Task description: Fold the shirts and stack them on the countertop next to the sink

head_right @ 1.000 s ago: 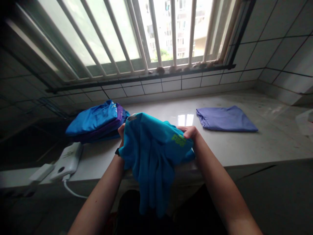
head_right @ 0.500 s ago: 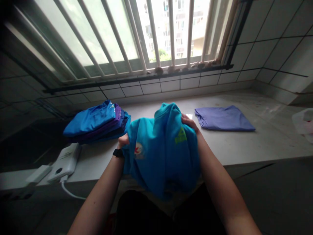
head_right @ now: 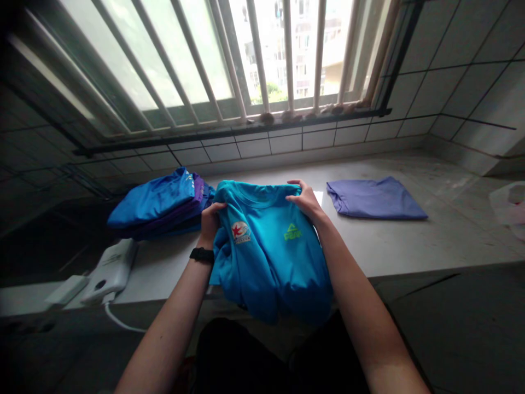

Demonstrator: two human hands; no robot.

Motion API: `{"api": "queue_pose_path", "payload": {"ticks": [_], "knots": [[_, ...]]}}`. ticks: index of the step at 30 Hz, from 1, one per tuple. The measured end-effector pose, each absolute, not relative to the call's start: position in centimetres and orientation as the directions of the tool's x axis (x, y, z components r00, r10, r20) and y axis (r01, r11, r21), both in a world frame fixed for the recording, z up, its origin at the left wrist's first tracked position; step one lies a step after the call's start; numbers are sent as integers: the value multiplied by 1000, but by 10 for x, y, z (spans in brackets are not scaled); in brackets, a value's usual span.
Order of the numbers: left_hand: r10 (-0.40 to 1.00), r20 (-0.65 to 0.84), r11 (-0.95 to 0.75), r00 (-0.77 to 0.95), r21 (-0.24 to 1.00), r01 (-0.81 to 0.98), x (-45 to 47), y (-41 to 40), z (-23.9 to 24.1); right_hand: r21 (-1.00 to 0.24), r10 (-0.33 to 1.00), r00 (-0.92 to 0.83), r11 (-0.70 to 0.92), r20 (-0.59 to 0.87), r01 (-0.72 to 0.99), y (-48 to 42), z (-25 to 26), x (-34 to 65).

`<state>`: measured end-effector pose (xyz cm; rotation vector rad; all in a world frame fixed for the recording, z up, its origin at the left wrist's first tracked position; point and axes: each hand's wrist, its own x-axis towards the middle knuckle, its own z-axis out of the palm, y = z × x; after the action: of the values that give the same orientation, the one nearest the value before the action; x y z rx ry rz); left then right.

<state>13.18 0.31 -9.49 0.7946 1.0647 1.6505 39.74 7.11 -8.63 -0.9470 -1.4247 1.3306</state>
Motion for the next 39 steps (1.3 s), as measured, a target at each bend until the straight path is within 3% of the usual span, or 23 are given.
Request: {"api": "queue_pose_path", "payload": {"ticks": [4,8,10,14,18,20,23,27,31,34,36,39], "knots": [[952,-87,-30,-292,927,-374,133,19,-106,-961,948,-180,274,263,35,86,-94,404],[922,-254,163,-291,939,-302,130,27,-119,-863,950,-15,290,312,413,91,-104,405],[920,-268,189,-285,942,-277,130,26,-119,-817,944,-8,288,329,499,91,-106,402],[953,-169,73,-250,933,-353,136,20,-111,-887,941,-153,335,301,318,84,-101,394],[944,-94,-34,-315,926,-377,134,21,-110,-954,956,-189,254,222,161,81,-97,391],[933,-126,-4,-338,933,-361,131,24,-114,-940,970,-91,240,224,241,83,-98,391],[918,-162,30,-362,939,-344,128,29,-122,-859,927,39,329,373,393,88,-101,391],[916,-120,-4,-383,952,-307,127,30,-124,-783,847,-42,508,531,358,92,-105,392],[940,-96,-4,-327,956,-292,127,27,-122,-799,911,14,355,413,486,94,-111,393],[926,-139,48,-351,966,-254,128,27,-121,-755,900,-5,369,436,542,94,-112,393],[919,-151,72,-364,973,-221,131,29,-122,-704,894,-118,417,433,575,92,-112,392],[905,-97,91,-414,995,-34,134,28,-120,-581,890,-351,455,290,675,88,-113,390]]}}
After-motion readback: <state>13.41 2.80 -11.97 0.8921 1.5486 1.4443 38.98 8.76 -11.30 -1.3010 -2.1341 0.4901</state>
